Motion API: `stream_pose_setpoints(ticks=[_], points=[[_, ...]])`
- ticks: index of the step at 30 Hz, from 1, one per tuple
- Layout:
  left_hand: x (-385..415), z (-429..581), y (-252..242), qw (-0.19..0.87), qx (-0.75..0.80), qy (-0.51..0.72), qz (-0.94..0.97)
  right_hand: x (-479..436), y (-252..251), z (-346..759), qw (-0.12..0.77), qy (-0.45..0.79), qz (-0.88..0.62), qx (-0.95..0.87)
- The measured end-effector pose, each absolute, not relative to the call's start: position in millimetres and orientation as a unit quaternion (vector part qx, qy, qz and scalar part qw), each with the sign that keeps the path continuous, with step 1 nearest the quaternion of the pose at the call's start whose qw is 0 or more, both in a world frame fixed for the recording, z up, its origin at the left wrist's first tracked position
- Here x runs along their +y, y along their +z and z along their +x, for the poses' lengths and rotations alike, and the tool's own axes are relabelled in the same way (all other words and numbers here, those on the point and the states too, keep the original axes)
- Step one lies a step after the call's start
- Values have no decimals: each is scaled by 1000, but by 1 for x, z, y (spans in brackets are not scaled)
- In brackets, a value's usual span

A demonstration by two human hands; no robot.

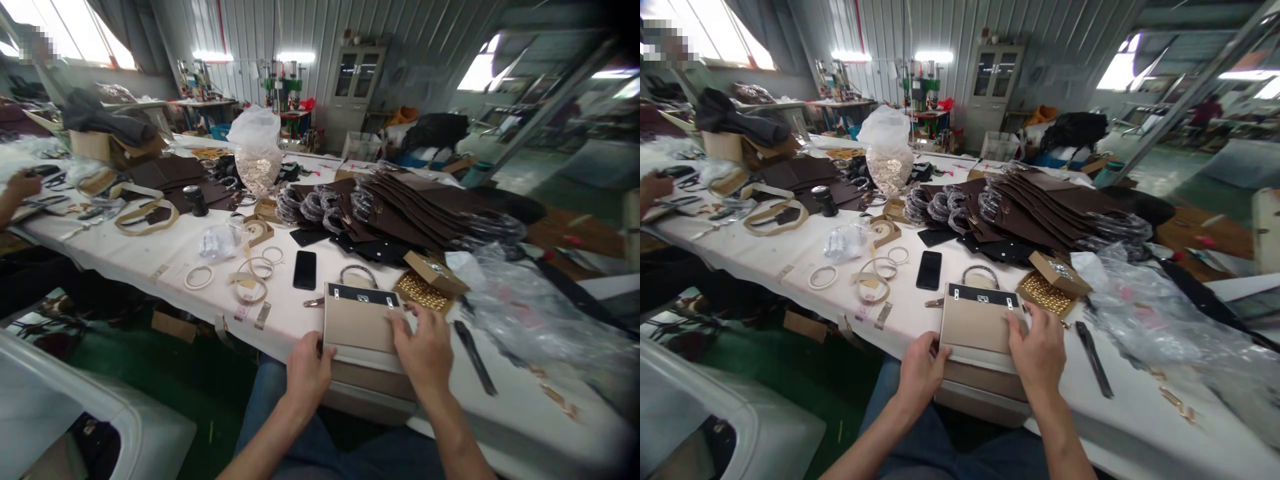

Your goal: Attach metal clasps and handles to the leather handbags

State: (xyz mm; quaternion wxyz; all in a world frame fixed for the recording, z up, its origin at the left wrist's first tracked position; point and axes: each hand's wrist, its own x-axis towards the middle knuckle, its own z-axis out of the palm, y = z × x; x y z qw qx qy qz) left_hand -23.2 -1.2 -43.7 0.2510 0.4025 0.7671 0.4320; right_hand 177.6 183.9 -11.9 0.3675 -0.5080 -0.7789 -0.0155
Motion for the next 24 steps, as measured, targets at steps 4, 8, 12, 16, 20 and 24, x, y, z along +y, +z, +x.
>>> stream_pose_setpoints(ticks=[4,8,12,16,20,24], points=[[-22,-36,-46,112,758,483,424,161,-12,161,342,65,-421,-838],[-32,-94,-35,11,769,514,380,158,-23,153,337,123,-416,-836],[-29,-177,-17,-71,817,480,313,160,-23,156,371,147,-400,-825],[-17,-244,-17,-41,871,407,272,151,-17,154,377,167,-361,-837],[-7,-277,-25,-7,900,352,256,139,-20,145,367,217,-328,-843],[1,-290,-24,31,903,330,275,135,-28,140,358,250,-297,-849]])
